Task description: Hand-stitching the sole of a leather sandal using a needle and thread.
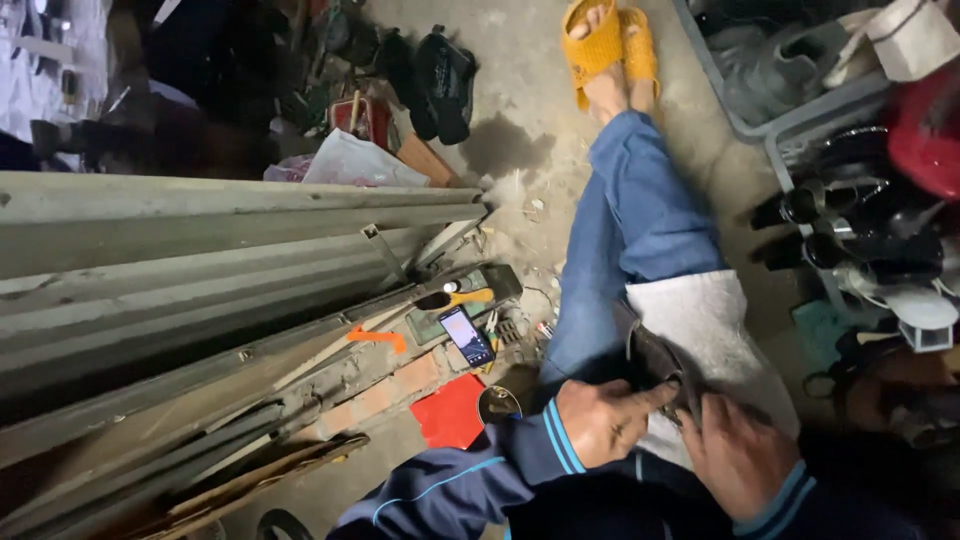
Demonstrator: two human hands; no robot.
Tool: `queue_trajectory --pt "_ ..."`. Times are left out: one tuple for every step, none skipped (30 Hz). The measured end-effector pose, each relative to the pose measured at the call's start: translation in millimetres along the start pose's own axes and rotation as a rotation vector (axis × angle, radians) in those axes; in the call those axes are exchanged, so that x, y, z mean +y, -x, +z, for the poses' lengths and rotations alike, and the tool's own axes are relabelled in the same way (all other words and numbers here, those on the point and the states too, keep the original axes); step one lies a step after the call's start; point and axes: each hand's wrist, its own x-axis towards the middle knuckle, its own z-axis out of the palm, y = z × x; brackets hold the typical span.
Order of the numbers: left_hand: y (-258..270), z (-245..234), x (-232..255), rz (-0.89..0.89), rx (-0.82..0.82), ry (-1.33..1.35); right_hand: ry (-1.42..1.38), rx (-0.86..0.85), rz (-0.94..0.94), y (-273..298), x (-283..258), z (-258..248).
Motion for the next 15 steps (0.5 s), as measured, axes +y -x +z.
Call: queue_trajectory --pt "1.2 3.4 -6.6 -0.001 0.010 -0.002 0.002 0.004 -0.009 -0.6 1.4 2.2" --pt "2.8 6.7 -12.5 0.077 -0.015 -0.146 -0.003 -0.081 0.024 -0.4 2.6 3.5" --pt "4.7 10.0 -17.9 0.154 -0.041 -0.291 -0.006 -0.165 0.057 0.2 4.0 4.5" --pt "2.9 7.8 -14.4 0.158 -0.032 -0.296 -0.004 -0.156 0.053 -0.2 3.3 6.4" --pt "1.4 5.7 -10.3 0.036 -0.024 -0.054 0.033 -0.083 0.040 -0.2 2.9 7.9" --pt "-0.2 2.7 -5.7 -0.081 -0.023 0.191 0.071 -0.009 0.033 0.5 1.8 8.3" --pt "1.8 3.2 -7.7 -0.072 -0.018 0.188 0.074 0.000 0.033 0.0 2.5 8.8" --pt "3.4 4.5 -10.4 -0.192 -0.071 0.383 0.038 -0.027 0.030 -0.6 3.7 10.4" --pt "5.2 6.0 -13.2 -0.311 -0.127 0.576 0.002 -0.054 0.027 -1.0 4.9 12.1" --pt "3.9 5.1 -8.7 -0.304 -0.122 0.576 0.006 -0.047 0.025 -2.0 5.8 11.8" --pt "3.0 4.0 -4.3 -0.162 -0.023 0.344 -0.028 -0.057 0.026 -2.8 6.4 11.6" --pt "2.6 3.0 0.0 -0.022 0.076 0.111 -0.062 -0.067 0.024 -3.7 6.8 11.7" --pt "4.0 3.7 -2.1 -0.019 0.083 0.110 -0.058 -0.062 0.020 -3.9 7.1 12.7" --pt "5.3 5.1 -3.8 0.010 0.089 0.080 -0.041 -0.068 0.007 -4.0 8.1 13.8" --pt "6.4 6.5 -5.5 0.038 0.094 0.050 -0.023 -0.074 -0.006 -4.2 9.3 14.7"
